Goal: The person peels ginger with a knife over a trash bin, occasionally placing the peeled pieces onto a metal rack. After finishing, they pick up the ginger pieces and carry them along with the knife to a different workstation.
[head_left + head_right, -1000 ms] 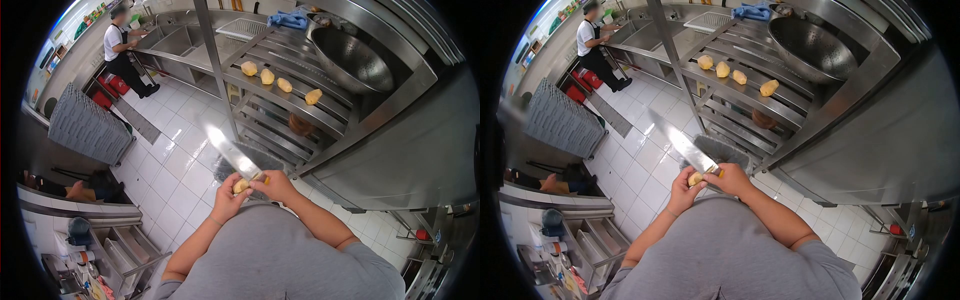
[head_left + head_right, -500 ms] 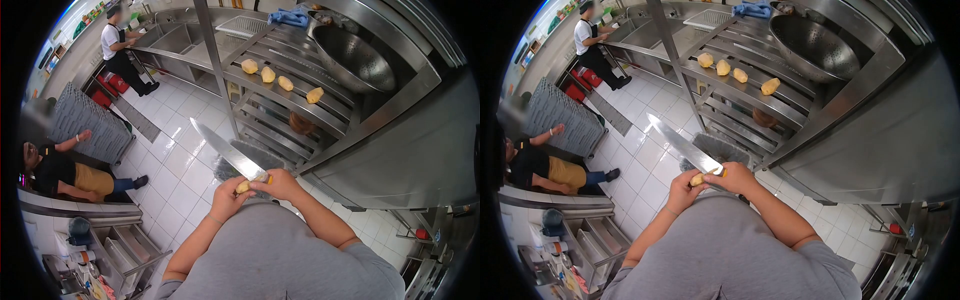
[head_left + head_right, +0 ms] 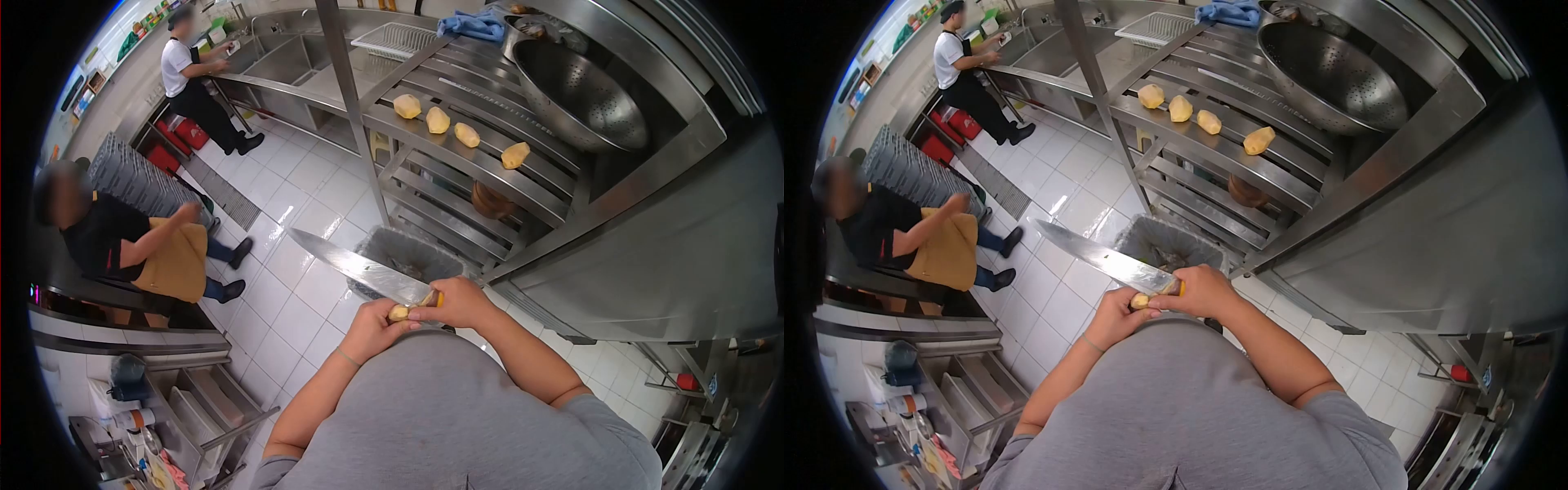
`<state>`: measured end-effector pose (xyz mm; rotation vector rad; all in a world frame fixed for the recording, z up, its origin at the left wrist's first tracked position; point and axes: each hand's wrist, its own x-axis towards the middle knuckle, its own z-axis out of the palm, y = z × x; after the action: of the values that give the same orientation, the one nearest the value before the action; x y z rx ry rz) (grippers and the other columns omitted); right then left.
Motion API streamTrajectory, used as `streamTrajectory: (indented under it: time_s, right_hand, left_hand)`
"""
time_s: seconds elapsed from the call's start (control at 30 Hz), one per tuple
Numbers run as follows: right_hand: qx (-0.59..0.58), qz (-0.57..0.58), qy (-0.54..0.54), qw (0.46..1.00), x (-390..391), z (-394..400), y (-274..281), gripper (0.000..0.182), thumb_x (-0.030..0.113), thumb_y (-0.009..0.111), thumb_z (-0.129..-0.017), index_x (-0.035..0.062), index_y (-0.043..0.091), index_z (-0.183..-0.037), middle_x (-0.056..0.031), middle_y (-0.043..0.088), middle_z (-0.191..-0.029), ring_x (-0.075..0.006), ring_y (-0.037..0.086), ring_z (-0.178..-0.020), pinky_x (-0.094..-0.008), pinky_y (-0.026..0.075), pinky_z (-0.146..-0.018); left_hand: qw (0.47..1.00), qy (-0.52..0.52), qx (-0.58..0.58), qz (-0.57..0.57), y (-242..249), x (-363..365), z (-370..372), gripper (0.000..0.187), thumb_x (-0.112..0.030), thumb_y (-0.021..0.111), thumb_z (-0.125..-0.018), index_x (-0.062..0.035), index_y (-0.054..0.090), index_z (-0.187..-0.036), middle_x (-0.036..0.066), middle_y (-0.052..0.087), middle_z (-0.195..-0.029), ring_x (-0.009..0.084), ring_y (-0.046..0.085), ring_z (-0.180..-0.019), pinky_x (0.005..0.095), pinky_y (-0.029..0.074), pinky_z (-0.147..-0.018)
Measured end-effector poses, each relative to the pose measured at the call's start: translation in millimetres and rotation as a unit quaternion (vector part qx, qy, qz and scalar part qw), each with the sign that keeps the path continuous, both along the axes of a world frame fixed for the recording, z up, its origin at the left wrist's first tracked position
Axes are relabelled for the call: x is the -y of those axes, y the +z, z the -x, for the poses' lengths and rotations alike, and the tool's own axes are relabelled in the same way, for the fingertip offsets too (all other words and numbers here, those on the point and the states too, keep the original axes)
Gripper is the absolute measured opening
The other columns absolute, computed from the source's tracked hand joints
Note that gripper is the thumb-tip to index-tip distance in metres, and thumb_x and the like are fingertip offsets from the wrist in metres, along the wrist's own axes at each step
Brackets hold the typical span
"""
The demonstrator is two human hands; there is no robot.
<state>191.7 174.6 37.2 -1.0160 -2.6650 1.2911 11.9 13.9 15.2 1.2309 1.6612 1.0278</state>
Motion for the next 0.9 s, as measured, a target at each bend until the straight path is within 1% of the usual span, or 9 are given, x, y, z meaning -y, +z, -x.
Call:
streamTrajectory:
  time_s: [0.33,0.37,0.43,0.47,0.5,0.53,0.63,0.73,0.9]
  right_hand:
    - [-0.063,0.012,0.003,0.998,1,0,-7,0.067,0.068,0.083,-0.075,0.0018,0.075,-0.085,-0.0184,0.073,-0.075,-0.0347,0.073,-0.072,-0.0439,0.056,-0.068]
    - [-0.063,0.012,0.003,0.998,2,0,-13,0.067,0.068,0.083,-0.075,0.0018,0.075,-0.085,-0.0184,0.073,-0.075,-0.0347,0.073,-0.072,-0.0439,0.056,-0.068]
    - [-0.118,0.132,-0.056,0.983,4,3,-26,0.057,0.056,0.087,-0.080,0.0004,0.076,-0.087,-0.0134,0.070,-0.070,-0.0234,0.067,-0.064,-0.0389,0.053,-0.063]
    - [-0.119,0.130,-0.055,0.983,2,2,-31,0.057,0.056,0.087,-0.080,0.0004,0.076,-0.087,-0.0134,0.070,-0.070,-0.0234,0.067,-0.064,-0.0389,0.053,-0.063]
    - [-0.124,0.209,-0.080,0.967,2,3,-30,0.053,0.051,0.087,-0.082,-0.0002,0.076,-0.087,-0.0108,0.069,-0.069,-0.0191,0.064,-0.063,-0.0367,0.052,-0.062]
    - [-0.127,0.288,-0.104,0.944,1,4,-30,0.048,0.046,0.088,-0.084,-0.0008,0.076,-0.087,-0.0083,0.068,-0.067,-0.0147,0.060,-0.062,-0.0344,0.050,-0.060]
    - [-0.118,0.239,-0.083,0.960,0,5,-23,0.050,0.047,0.087,-0.085,-0.0019,0.076,-0.088,-0.0067,0.068,-0.067,-0.0132,0.061,-0.061,-0.0335,0.050,-0.059]
    - [-0.133,0.167,-0.064,0.975,1,4,-25,0.051,0.048,0.087,-0.085,-0.0021,0.077,-0.089,-0.0082,0.070,-0.069,-0.0139,0.062,-0.060,-0.0336,0.051,-0.060]
    - [-0.147,0.151,-0.099,0.972,7,6,-24,0.055,0.051,0.088,-0.083,-0.0023,0.078,-0.087,-0.0110,0.072,-0.071,-0.0149,0.064,-0.062,-0.0337,0.052,-0.062]
  left_hand:
    - [1.000,-0.015,0.018,0.019,14,-4,-2,0.029,-0.017,0.089,-0.087,0.0016,0.076,-0.105,0.001,0.073,-0.078,0.0076,0.061,-0.072,0.0290,0.053,-0.069]
    - [0.999,-0.006,0.046,0.027,17,-4,-2,0.031,-0.020,0.086,-0.089,0.0012,0.075,-0.109,0.004,0.073,-0.084,0.0114,0.064,-0.075,0.0307,0.053,-0.070]
    - [0.997,0.004,0.072,0.032,17,-7,-1,0.033,-0.023,0.084,-0.092,0.0008,0.074,-0.113,0.006,0.074,-0.089,0.0153,0.068,-0.077,0.0324,0.054,-0.071]
    - [0.994,0.009,0.092,-0.058,9,-10,0,0.035,-0.021,0.081,-0.094,0.0003,0.070,-0.120,0.006,0.072,-0.098,0.0143,0.067,-0.086,0.0311,0.054,-0.077]
    - [0.983,0.014,0.111,-0.147,3,-12,0,0.037,-0.019,0.078,-0.097,-0.0002,0.067,-0.128,0.005,0.071,-0.107,0.0134,0.067,-0.095,0.0298,0.054,-0.083]
    - [0.983,0.014,0.110,-0.148,-3,-13,-2,0.037,-0.019,0.078,-0.097,-0.0002,0.067,-0.128,0.005,0.071,-0.107,0.0134,0.067,-0.095,0.0298,0.054,-0.083]
    - [0.968,0.023,0.147,-0.200,-10,-12,-7,0.038,-0.015,0.072,-0.101,0.0003,0.060,-0.134,0.008,0.067,-0.121,0.0139,0.065,-0.109,0.0292,0.052,-0.094]
    - [0.971,-0.003,0.224,-0.085,-2,-7,-6,0.039,-0.015,0.071,-0.102,0.0004,0.058,-0.136,0.009,0.070,-0.118,0.0152,0.068,-0.108,0.0304,0.054,-0.094]
    - [0.987,0.023,0.088,-0.132,8,-9,-9,0.039,-0.016,0.074,-0.100,0.0011,0.060,-0.132,0.009,0.076,-0.104,0.0179,0.074,-0.093,0.0316,0.057,-0.086]
